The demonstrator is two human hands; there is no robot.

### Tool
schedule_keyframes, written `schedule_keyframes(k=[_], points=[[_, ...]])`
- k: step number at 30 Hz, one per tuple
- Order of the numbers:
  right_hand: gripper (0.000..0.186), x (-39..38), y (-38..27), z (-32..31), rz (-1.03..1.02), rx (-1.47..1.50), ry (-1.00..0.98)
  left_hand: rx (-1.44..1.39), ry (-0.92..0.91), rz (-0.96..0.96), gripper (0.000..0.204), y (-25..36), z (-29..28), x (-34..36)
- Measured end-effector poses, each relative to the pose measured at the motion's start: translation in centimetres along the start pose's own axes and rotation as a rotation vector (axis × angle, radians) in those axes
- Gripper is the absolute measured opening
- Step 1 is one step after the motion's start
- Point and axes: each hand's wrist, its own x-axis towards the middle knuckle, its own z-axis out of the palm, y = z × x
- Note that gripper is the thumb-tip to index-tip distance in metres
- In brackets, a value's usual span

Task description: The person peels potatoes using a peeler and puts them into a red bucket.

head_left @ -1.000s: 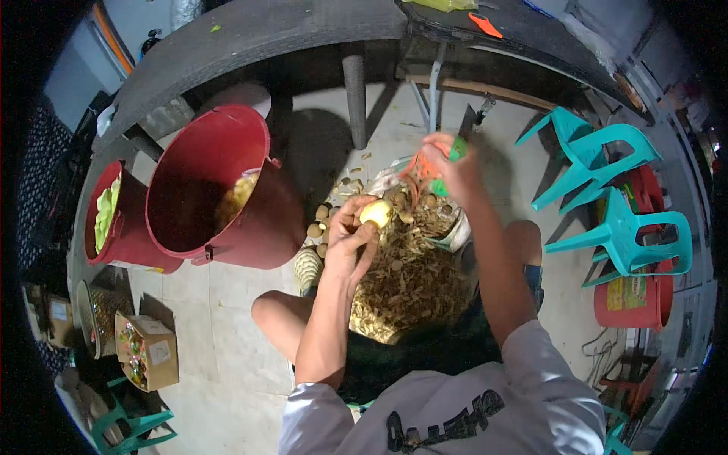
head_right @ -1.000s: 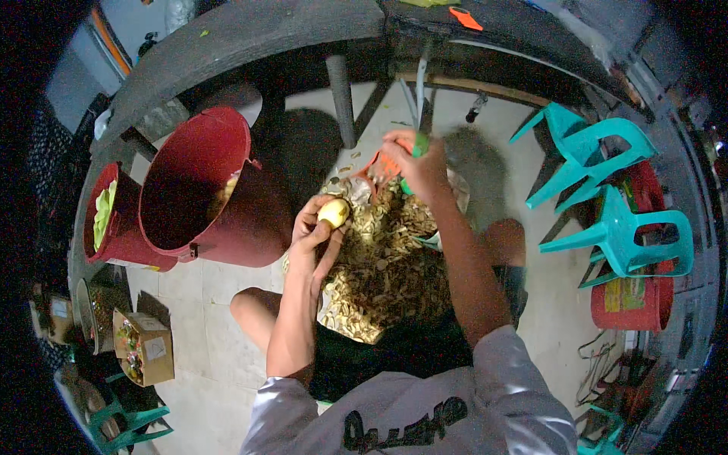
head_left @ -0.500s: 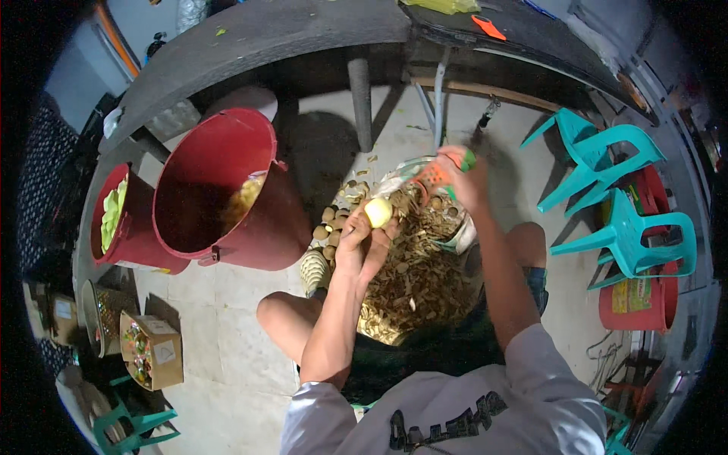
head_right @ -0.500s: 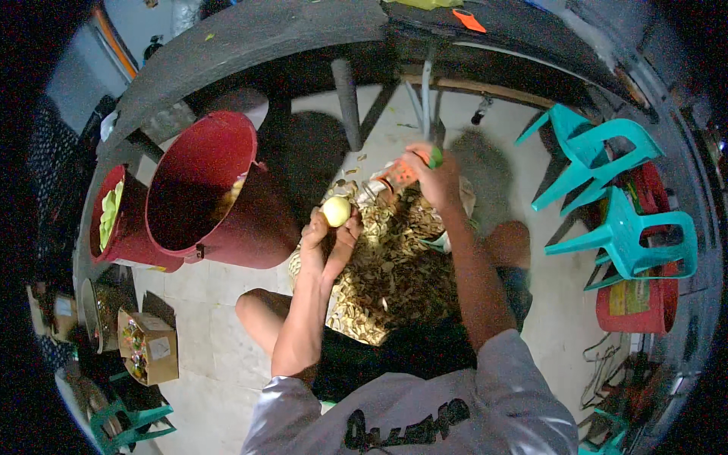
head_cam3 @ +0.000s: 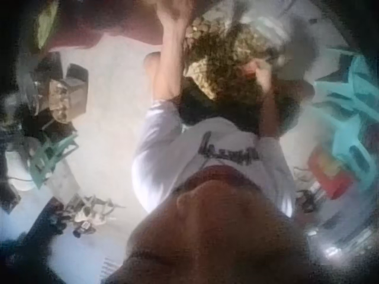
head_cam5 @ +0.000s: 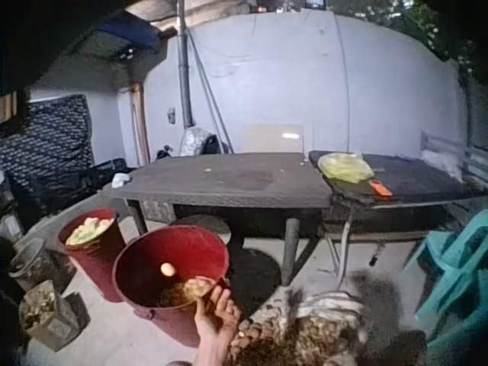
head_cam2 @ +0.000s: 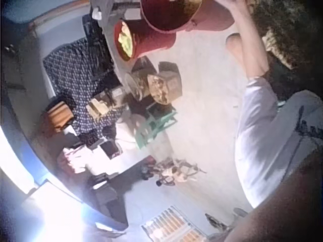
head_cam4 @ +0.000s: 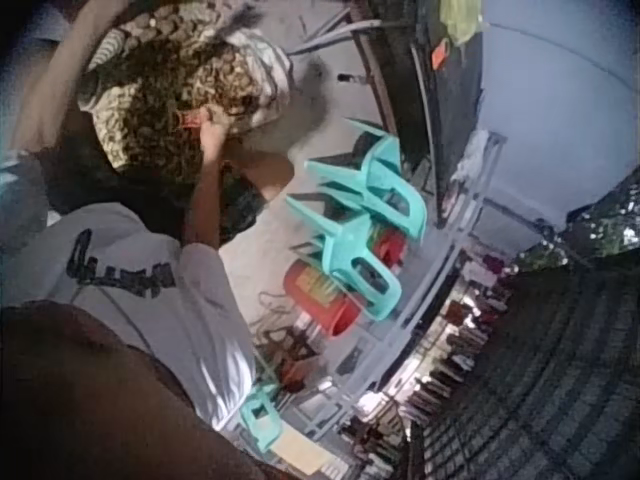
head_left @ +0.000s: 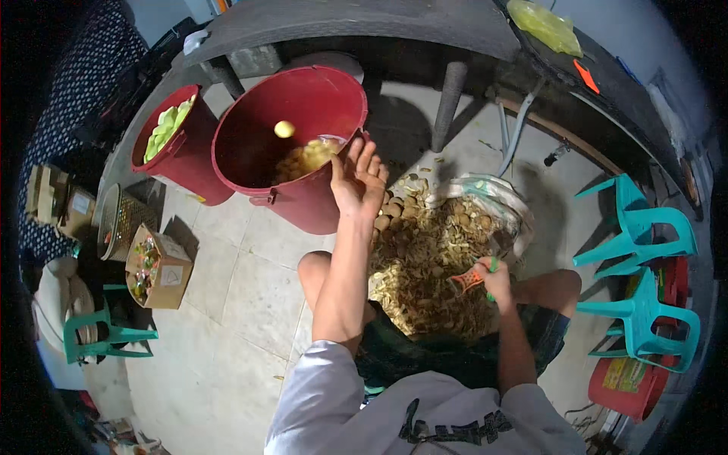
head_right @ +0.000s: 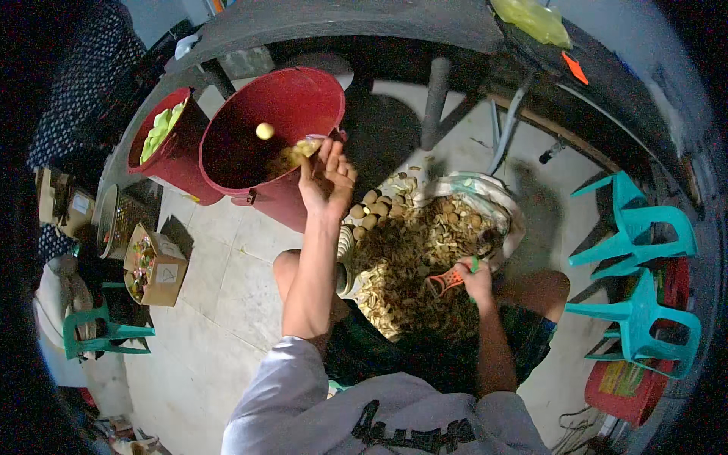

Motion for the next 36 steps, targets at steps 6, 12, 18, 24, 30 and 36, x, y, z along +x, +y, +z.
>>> schedule_keyframes(k=[6,12,18,24,30,36], points=[[0.021,-1.1,7.5,2.4,0.071,-0.221,-0.325,-0.082,-0.165,-0.065,0.083,-0.9,3.2,-2.0],[0.022,-1.2,12.8,4.4,0.419,-0.620,-0.449,-0.113,-0.324,-0.093,0.109,-0.7,4.0,-2.2],[0.030,-1.8,12.2,4.8,0.557,0.051,-0.245,-0.108,-0.381,-0.148,0.112,-0.8,5.0,-3.0],[0.063,-2.7,10.4,5.2,0.372,-0.589,-0.377,-0.099,-0.355,-0.201,0.120,-1.4,4.8,-2.6],[0.085,-1.4,10.4,5.9,0.373,-0.836,-0.579,0.666,-0.206,-0.170,0.072,-2.2,1.4,-0.4],[0.077,-1.0,9.0,6.3,0.415,-0.715,-0.718,0.620,-0.073,-0.237,0.032,-3.6,1.6,0.9]])
